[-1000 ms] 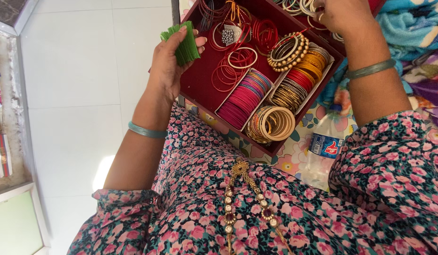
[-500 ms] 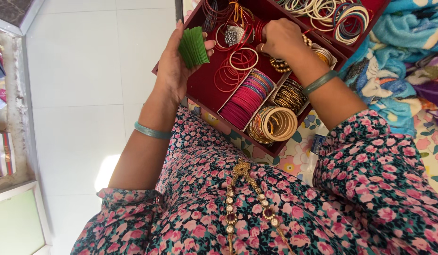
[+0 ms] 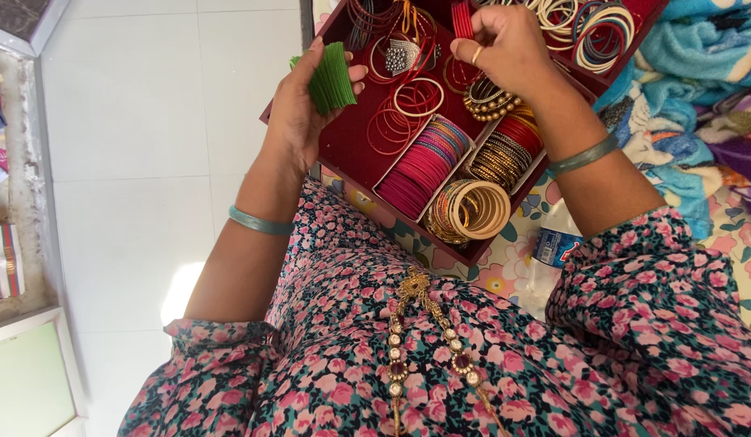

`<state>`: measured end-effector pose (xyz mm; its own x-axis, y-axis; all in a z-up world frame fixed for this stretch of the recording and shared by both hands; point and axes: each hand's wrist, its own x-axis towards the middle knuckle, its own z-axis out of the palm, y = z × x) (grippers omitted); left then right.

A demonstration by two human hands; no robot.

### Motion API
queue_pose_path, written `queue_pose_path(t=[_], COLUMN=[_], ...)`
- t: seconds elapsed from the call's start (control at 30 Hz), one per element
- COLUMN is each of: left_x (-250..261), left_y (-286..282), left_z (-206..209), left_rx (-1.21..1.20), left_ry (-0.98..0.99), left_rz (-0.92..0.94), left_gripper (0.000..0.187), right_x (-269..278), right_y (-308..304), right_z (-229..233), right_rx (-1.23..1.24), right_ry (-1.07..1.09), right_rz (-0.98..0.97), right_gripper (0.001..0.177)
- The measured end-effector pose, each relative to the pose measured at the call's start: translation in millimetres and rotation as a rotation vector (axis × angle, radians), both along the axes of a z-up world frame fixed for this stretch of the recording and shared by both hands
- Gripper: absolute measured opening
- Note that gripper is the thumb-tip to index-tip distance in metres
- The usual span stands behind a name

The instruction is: The person sits with a red jewelry box on their lap and repeatedly picks up, separates, and places stacks of bangles into compartments. They handle green, red, and cream-colored bangles, occasionally using a red string to bundle them, and continue arranging the bangles throughout the clip.

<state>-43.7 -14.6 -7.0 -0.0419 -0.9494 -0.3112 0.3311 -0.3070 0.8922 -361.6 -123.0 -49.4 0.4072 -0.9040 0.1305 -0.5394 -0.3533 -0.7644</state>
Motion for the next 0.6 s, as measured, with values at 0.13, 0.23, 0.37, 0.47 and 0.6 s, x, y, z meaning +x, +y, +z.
queue_pose_path(t=[0.13, 0.23, 0.37, 0.47, 0.6], left_x=[2, 1, 1, 4, 15], left_y=[3, 6, 9, 9, 8], left_z=[3, 5, 4, 2, 1], left_rx=[-0.001, 0.012, 0.004, 0.018, 0.038], left_ry=[-0.029, -0.049, 0.004, 0.016, 0.326], left_rz=[-0.031, -0.075, -0.144, -0.168, -0.223], left_gripper=[0.060, 0.077, 0.090, 0.092, 0.074], right_x=[14, 16, 17, 11, -11], right_y=[18, 25, 27, 24, 10], right_z=[14, 25, 32, 36, 39], right_rx=[0.379, 0.643, 0.668, 0.568, 0.404], right_ry=[-0.563, -0.846, -0.753, -0.663, -0.710], right_rz=[0.000, -0.006, 0.017, -0.016, 0.039], right_gripper=[0.005, 0.006, 0.006, 0.004, 0.003])
